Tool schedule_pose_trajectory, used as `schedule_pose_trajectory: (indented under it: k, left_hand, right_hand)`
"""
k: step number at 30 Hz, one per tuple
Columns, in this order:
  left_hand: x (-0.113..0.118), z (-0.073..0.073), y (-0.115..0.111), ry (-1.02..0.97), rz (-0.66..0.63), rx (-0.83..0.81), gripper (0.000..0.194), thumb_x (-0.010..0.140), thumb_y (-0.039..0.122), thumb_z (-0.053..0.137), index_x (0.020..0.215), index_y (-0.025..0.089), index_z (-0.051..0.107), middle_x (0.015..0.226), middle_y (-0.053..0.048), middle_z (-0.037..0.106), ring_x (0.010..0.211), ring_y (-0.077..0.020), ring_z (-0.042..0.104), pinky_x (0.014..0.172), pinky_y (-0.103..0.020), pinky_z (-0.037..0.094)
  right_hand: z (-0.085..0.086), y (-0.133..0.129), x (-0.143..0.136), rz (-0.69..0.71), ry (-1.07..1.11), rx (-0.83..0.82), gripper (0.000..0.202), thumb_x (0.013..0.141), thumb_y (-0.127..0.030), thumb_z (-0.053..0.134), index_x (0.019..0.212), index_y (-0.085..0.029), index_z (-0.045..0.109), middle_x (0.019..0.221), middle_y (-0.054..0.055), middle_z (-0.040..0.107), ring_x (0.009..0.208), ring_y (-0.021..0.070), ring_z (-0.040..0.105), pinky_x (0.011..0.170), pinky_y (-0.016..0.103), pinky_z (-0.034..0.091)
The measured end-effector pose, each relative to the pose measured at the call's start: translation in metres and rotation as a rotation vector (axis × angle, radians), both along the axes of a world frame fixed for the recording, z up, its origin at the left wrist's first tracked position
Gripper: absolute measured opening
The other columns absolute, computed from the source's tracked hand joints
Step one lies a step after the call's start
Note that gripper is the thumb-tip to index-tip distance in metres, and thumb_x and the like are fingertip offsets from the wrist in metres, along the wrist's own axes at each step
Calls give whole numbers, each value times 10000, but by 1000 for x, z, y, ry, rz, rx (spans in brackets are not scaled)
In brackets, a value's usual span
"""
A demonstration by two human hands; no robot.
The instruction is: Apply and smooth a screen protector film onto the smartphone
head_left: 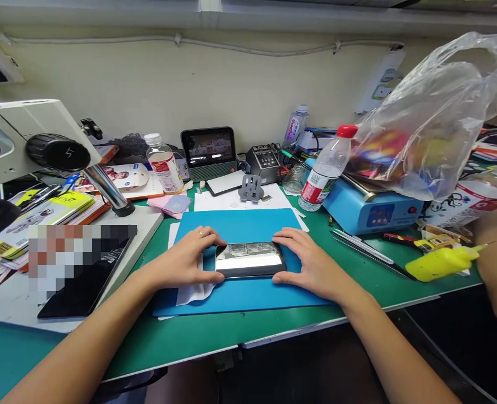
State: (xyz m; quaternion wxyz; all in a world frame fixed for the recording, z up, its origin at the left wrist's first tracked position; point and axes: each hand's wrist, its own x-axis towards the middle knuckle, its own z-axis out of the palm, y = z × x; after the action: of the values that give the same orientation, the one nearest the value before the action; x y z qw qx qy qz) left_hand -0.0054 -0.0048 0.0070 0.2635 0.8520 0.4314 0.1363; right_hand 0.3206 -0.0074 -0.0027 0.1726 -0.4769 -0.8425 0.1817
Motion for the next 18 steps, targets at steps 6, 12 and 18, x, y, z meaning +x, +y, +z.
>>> schedule_pose_trajectory:
  k: [6,12,18]
  left_hand:
    - [1,0,1,-12,-18,0,608,794,576,765,1275,246,593,1264,-80,563,1222,-281,521,1058,-415,446]
    - [1,0,1,-23,-11,31,606,783,580,770,1269,253,613,1238,-79,584,1193,-286,544,1028,-413,470]
    - [1,0,1,-15,-23,22,606,794,577,763,1276,245,604,1240,-85,578,1197,-289,536,1039,-429,459]
  right_hand:
    - [-3,1,2,3,8,6,804,707,-717,753,1360,-269,611,1467,127,543,1411,376,451,1159,569,409]
    - [-2,0,2,6,25,13,782,706,-701,764,1352,-279,636,1448,126,561,1368,379,498,1131,573,445]
    - [-2,0,3,11,15,30,761,725,-691,756,1354,-278,640,1445,130,569,1359,380,510,1125,575,450]
